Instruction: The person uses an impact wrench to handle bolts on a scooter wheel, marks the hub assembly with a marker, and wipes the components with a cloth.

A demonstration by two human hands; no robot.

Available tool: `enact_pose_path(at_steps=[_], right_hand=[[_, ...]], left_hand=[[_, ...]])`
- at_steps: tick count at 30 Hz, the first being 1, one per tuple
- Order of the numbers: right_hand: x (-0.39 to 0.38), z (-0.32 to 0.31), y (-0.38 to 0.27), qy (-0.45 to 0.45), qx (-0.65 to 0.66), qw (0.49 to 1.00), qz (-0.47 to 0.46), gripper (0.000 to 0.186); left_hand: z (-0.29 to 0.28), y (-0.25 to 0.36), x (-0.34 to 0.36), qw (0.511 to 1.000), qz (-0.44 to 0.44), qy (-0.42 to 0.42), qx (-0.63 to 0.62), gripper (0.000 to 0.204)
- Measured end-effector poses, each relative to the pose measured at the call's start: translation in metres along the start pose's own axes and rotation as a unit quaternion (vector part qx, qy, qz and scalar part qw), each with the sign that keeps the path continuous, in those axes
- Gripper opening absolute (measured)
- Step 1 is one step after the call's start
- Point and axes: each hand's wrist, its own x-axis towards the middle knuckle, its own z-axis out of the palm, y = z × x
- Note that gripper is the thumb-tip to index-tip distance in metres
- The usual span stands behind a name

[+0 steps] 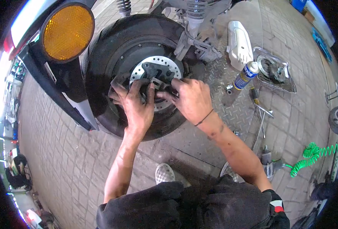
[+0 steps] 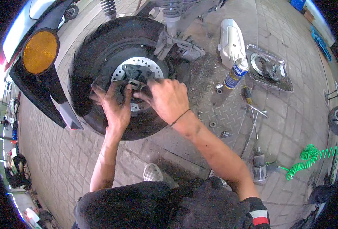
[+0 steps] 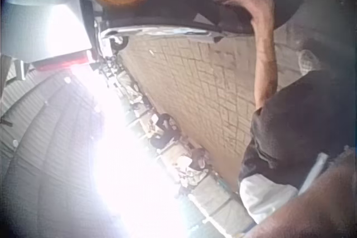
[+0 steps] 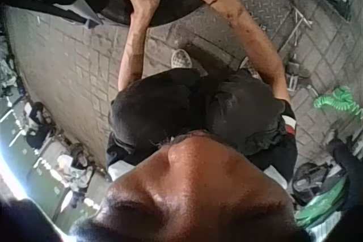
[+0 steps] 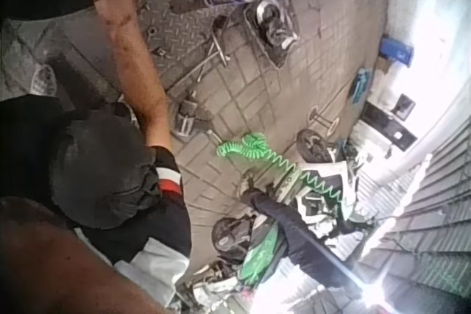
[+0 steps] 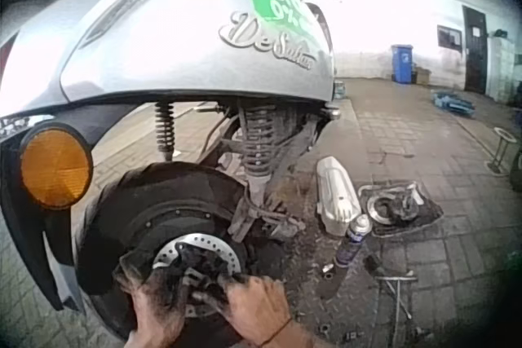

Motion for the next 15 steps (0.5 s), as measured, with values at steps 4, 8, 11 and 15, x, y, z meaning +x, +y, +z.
enact_pose_path(at_steps=[4, 8, 11, 15], right_hand=[[-0.003, 0.002, -0.004, 0.069, 0.052, 0.996, -0.023, 0.029], [0.0, 0.009, 0.003, 0.062, 0.084, 0.99, -0.092, 0.028], [-0.002, 0.009, 0.01, 0.09, 0.103, 0.977, -0.161, 0.039], [0.005, 0.015, 0.023, 0.087, 0.111, 0.964, -0.227, 0.044]], left_hand=[[0.001, 0.002, -0.001, 1.0, 0.0, 0.015, 0.016, 0.032], [0.003, 0.0, 0.0, 0.999, 0.013, 0.029, 0.012, 0.03], [0.0, 0.002, 0.001, 0.999, 0.018, 0.032, 0.018, 0.028], [0.002, -0.002, 0.001, 0.999, 0.026, 0.026, 0.006, 0.027]])
